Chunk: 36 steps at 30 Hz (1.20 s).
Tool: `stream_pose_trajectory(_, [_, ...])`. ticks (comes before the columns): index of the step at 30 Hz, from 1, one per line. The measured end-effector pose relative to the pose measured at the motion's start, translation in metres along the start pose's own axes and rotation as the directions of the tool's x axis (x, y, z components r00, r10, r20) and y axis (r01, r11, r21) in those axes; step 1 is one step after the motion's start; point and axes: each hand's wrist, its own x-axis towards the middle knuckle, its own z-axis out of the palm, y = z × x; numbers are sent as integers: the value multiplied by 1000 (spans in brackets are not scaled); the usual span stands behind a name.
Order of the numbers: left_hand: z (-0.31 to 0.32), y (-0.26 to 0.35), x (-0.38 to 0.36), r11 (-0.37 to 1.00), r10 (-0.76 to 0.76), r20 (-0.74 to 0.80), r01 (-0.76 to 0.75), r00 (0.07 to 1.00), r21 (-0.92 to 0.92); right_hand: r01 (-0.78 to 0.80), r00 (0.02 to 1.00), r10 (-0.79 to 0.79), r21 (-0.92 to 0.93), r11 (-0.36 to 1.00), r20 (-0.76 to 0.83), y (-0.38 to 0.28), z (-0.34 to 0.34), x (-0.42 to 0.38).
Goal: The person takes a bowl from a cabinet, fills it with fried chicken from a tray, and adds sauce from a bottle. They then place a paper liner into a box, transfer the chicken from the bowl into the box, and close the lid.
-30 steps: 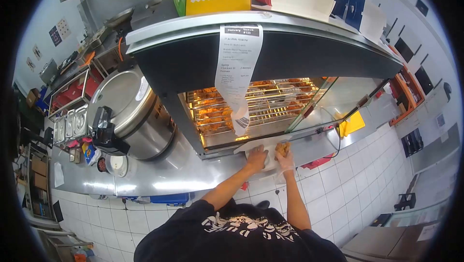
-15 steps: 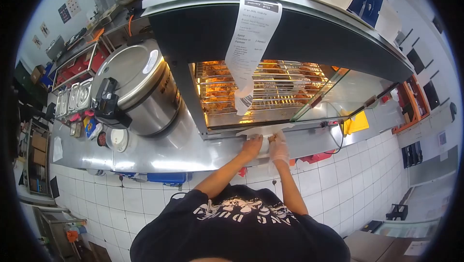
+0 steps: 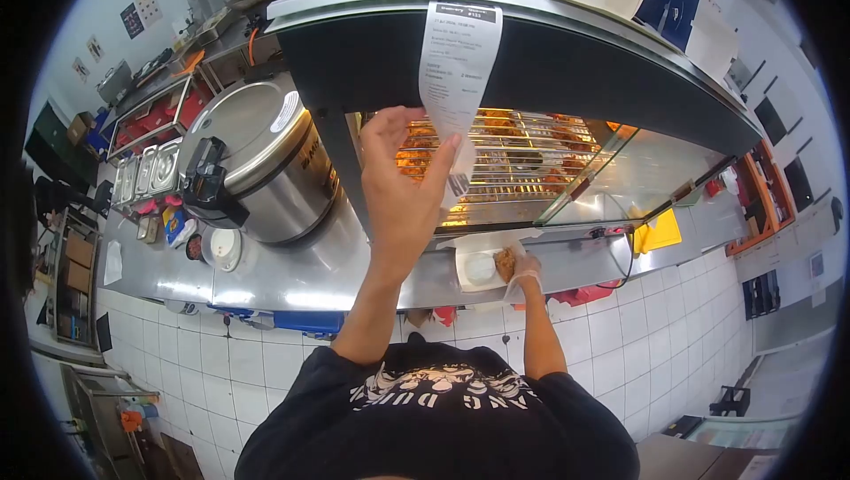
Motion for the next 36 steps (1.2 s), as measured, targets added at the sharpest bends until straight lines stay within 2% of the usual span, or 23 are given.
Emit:
stream_pose_trajectory(2, [6, 1, -1, 985, -129, 15, 130, 992, -114, -23, 999, 23, 1, 1000, -34, 7, 3, -5])
stream_pose_trajectory(3, [7, 4, 0, 984, -133, 24, 135, 991, -114, -4, 999, 4, -18, 1000, -39, 17, 10, -2])
stream_pose_trajectory(5, [4, 13, 5, 950, -287, 73, 294, 955, -107, 4, 999, -6, -35, 999, -42, 29, 19, -2])
stream_pose_trajectory(9, [11, 9, 2, 975, -220, 85, 223, 972, -21, 42, 998, -43, -24, 999, -46, 15, 5, -9])
stream_pose_trajectory(11, [16, 5, 0, 988, -155, -5, 155, 988, 15, 80, 997, -81, -21, 997, -20, 10, -3, -8])
stream_pose_trajectory(12, [18, 7, 1, 988, -155, -4, 155, 988, 16, 37, 998, -34, -52, 998, 48, 12, -1, -3])
stream_pose_trajectory(14, [19, 11, 1, 950, -286, 0, 284, 958, -132, -3, 993, 13, -88, 996, 117, 20, 0, 2])
stream_pose_trajectory(16, [21, 1, -5, 950, -277, 10, 275, 961, -147, -95, 973, 139, -230, 968, 185, 13, -18, 3])
stream_pose_trajectory(17, [21, -3, -6, 951, -265, 20, 265, 964, -162, -85, 975, 128, -227, 970, 183, 11, -36, 8])
stream_pose_trajectory(18, [19, -2, -5, 954, -257, 13, 256, 966, -157, 153, 964, -55, -372, 915, 262, 9, -61, 12])
stream_pose_trajectory(19, [18, -1, -8, 958, -230, -4, 225, 973, -178, 380, 906, -210, -483, 789, 368, -7, -92, 1])
stream_pose_trajectory(20, [16, 0, -12, 959, -209, -17, 202, 978, -199, 364, 924, -281, -363, 858, 261, -25, -127, -10])
stream_pose_trajectory(21, [12, 7, -12, 935, -239, 41, 241, 970, -260, 352, 935, -328, -233, 907, 138, -60, -172, -24])
stream_pose_trajectory(22, [12, 6, -14, 934, -242, 49, 247, 969, -259, 340, 937, -348, -200, 919, -3, -83, -201, -32])
stream_pose_trajectory(23, [12, 4, -17, 915, -202, 69, 213, 977, -344, 332, 923, -356, -168, 928, -146, -103, -223, -38])
stream_pose_trajectory(24, [12, 1, -19, 886, -157, 84, 178, 984, -428, 375, 879, -363, -20, 927, -308, -121, -239, -44])
stream_pose_trajectory(25, [11, -2, -23, 885, -155, 89, 179, 984, -429, 435, 818, -336, 119, 893, -466, -134, -247, -47])
stream_pose_trajectory(26, [7, -5, -26, 878, -134, 132, 180, 982, -443, 434, 817, -333, 122, 892, -471, -142, -249, -44])
stream_pose_trajectory(28, [-1, -8, -34, 875, -110, 176, 179, 978, -450, 370, 835, -206, 245, 896, -510, -153, -248, -40])
stream_pose_trajectory(29, [-5, -9, -38, 833, -172, 229, 266, 958, -486, 371, 836, -205, 249, 895, -509, -155, -247, -40])
stream_pose_trajectory(30, [-9, -9, -42, 782, -231, 283, 351, 931, -514, 367, 809, -152, 285, 886, -567, -157, -245, -41])
stream_pose_trajectory(34, [-19, -16, -58, 741, -266, 327, 409, 907, -532, 301, 739, 16, 351, 887, -674, -155, -235, -27])
stream_pose_trajectory(36, [-24, -18, -63, 749, -264, 386, 440, 884, -496, 346, 714, 16, 372, 861, -700, -157, -229, -25])
